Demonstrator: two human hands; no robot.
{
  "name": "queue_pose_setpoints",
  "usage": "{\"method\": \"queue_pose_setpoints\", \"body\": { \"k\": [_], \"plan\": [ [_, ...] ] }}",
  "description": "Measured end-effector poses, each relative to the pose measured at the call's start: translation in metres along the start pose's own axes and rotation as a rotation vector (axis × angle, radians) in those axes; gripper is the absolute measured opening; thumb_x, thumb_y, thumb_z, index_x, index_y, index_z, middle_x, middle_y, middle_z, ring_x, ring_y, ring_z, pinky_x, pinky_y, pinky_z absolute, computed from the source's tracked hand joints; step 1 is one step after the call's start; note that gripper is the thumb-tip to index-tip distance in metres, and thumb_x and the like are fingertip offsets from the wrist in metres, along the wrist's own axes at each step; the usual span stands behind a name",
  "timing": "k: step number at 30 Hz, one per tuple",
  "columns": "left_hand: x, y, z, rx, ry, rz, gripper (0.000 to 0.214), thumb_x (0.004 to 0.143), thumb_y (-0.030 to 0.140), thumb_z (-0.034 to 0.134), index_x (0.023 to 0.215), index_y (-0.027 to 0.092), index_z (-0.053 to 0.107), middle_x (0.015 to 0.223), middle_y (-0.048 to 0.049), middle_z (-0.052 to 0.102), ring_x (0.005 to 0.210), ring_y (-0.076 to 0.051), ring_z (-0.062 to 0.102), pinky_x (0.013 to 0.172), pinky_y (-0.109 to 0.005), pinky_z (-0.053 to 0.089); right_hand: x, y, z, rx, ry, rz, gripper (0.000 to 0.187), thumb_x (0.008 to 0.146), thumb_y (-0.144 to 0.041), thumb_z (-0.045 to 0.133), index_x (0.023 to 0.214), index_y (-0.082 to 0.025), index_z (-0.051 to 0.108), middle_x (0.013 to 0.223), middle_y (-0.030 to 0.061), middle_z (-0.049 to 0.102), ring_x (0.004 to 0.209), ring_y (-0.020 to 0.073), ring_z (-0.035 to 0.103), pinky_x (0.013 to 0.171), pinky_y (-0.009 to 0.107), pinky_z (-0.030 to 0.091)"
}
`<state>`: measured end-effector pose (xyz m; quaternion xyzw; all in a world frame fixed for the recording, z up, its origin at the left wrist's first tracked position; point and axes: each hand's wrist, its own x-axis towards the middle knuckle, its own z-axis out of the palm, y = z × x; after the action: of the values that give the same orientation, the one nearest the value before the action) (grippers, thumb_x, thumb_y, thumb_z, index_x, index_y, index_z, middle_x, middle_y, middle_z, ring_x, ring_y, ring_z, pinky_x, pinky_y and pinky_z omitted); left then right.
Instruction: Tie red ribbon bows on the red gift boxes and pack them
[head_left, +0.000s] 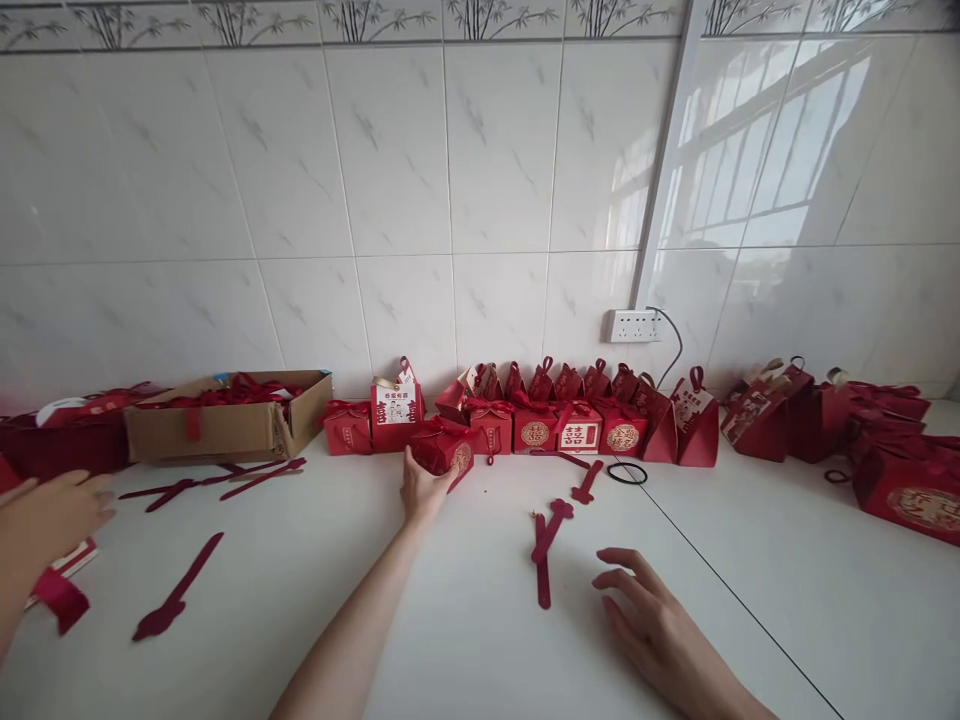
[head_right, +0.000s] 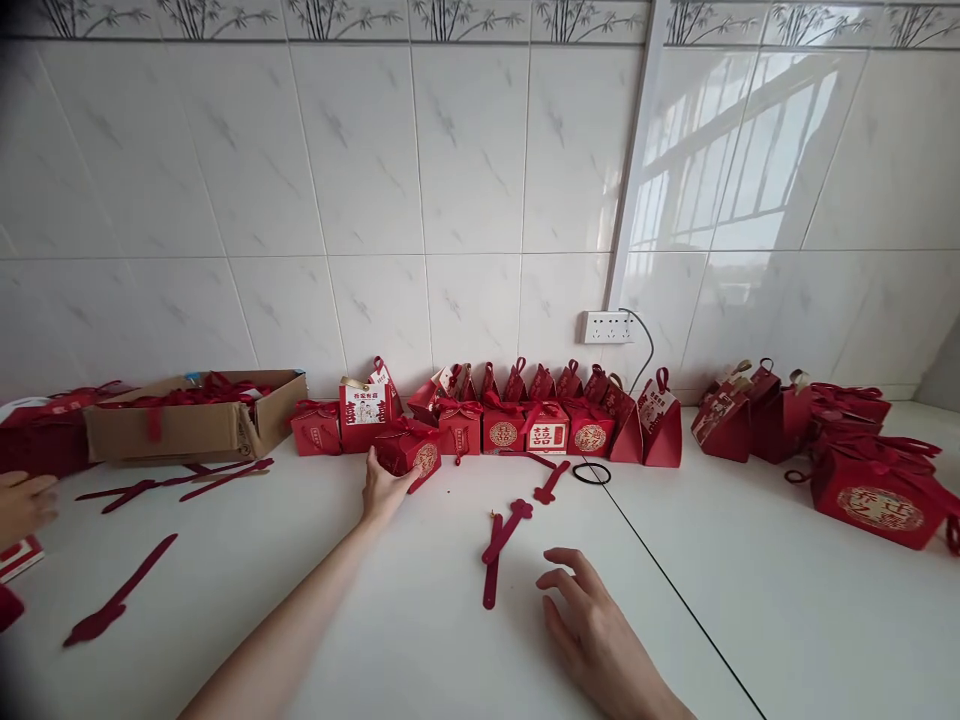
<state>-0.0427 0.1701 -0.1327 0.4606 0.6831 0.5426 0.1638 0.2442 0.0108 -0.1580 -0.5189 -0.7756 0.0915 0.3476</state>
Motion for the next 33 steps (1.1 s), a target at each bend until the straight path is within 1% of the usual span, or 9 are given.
{"method": "queue_pose_setpoints", "body": {
  "k": [4,7,11,15,19,21,25,28,33],
  "plan": [
    [-0.010,0.003,-0.006,-0.063,0.050,0.017,0.086,0.061,0.031,0.073,0.132,0.020,0.025,0.138,-0.0168,0.036,0.128,-0.030,0.040,0.106,-0.044,0.036,0.007,-0.005,-0.005,0.029,-0.059,-0.019,0.024,0.092,-0.034,0.034,0.094,-0.025,0.056,0.119,0.0097,0.051,0.051,0.0099,0.054,0.055,0.032,0.053],
    [-0.035,0.010,-0.009,-0.225,0.052,0.146,0.086,0.062,0.034,0.073,0.132,0.019,0.024,0.134,-0.0165,0.038,0.124,-0.027,0.044,0.103,-0.041,0.039,0.031,-0.019,-0.004,0.143,-0.135,-0.054,0.023,0.091,-0.036,0.037,0.094,-0.024,0.058,0.117,0.0100,0.052,0.075,0.0165,0.063,0.072,0.037,0.055],
    [-0.077,0.024,-0.006,-0.347,-0.027,0.377,0.084,0.061,0.034,0.074,0.128,0.020,0.026,0.130,-0.0163,0.039,0.118,-0.027,0.048,0.097,-0.043,0.043,0.081,-0.048,0.014,0.570,-0.039,0.111,0.040,0.087,-0.049,0.045,0.119,-0.026,0.046,0.125,0.0117,0.046,0.115,0.0263,0.052,0.089,0.045,0.050],
    [-0.099,0.028,-0.011,-0.273,-0.158,0.462,0.089,0.055,0.040,0.076,0.125,0.017,0.025,0.126,-0.0187,0.041,0.114,-0.029,0.049,0.093,-0.043,0.043,0.113,-0.065,0.035,0.981,-0.009,0.165,0.057,0.088,-0.055,0.041,0.136,-0.030,0.026,0.128,0.0099,0.049,0.120,0.0252,0.049,0.097,0.049,0.044],
    [-0.092,0.024,-0.026,-0.323,-0.436,0.422,0.061,0.068,0.058,0.056,0.113,0.019,0.041,0.118,-0.0138,0.052,0.111,-0.029,0.050,0.094,-0.041,0.040,0.110,-0.053,0.038,0.910,-0.022,0.105,0.076,0.078,-0.057,0.057,0.140,-0.027,0.025,0.125,0.0093,0.052,0.124,0.0267,0.043,0.106,0.049,0.033],
    [-0.085,0.022,-0.030,-0.434,-0.492,0.358,0.051,0.075,0.062,0.042,0.102,0.019,0.048,0.107,-0.0111,0.057,0.103,-0.026,0.054,0.088,-0.038,0.042,0.105,-0.045,0.034,0.867,-0.071,0.086,0.085,0.074,-0.057,0.061,0.143,-0.027,0.020,0.128,0.0091,0.050,0.129,0.0274,0.037,0.107,0.050,0.030],
    [-0.076,0.024,-0.031,-0.514,-0.451,0.255,0.040,0.077,0.059,0.044,0.083,0.020,0.048,0.081,-0.0030,0.055,0.077,-0.018,0.053,0.073,-0.030,0.043,0.102,-0.037,0.026,0.735,-0.199,0.050,0.096,0.068,-0.055,0.068,0.145,-0.027,0.017,0.132,0.0099,0.046,0.135,0.0290,0.026,0.110,0.051,0.022],
    [-0.079,0.030,-0.033,-0.420,-0.420,0.224,0.031,0.076,0.050,0.052,0.072,0.020,0.043,0.067,0.0024,0.047,0.063,-0.013,0.046,0.064,-0.024,0.040,0.102,-0.037,0.027,0.687,-0.214,0.028,0.097,0.066,-0.056,0.069,0.144,-0.026,0.018,0.131,0.0108,0.046,0.133,0.0298,0.030,0.111,0.052,0.018],
    [-0.083,0.035,-0.035,-0.318,-0.403,0.226,0.040,0.082,0.047,0.048,0.058,0.022,0.028,0.054,0.0057,0.026,0.052,-0.010,0.030,0.052,-0.022,0.031,0.099,-0.034,0.035,0.725,-0.105,-0.008,0.091,0.068,-0.060,0.066,0.137,-0.021,0.022,0.127,0.0153,0.047,0.124,0.0304,0.042,0.103,0.050,0.033]
  ]
}}
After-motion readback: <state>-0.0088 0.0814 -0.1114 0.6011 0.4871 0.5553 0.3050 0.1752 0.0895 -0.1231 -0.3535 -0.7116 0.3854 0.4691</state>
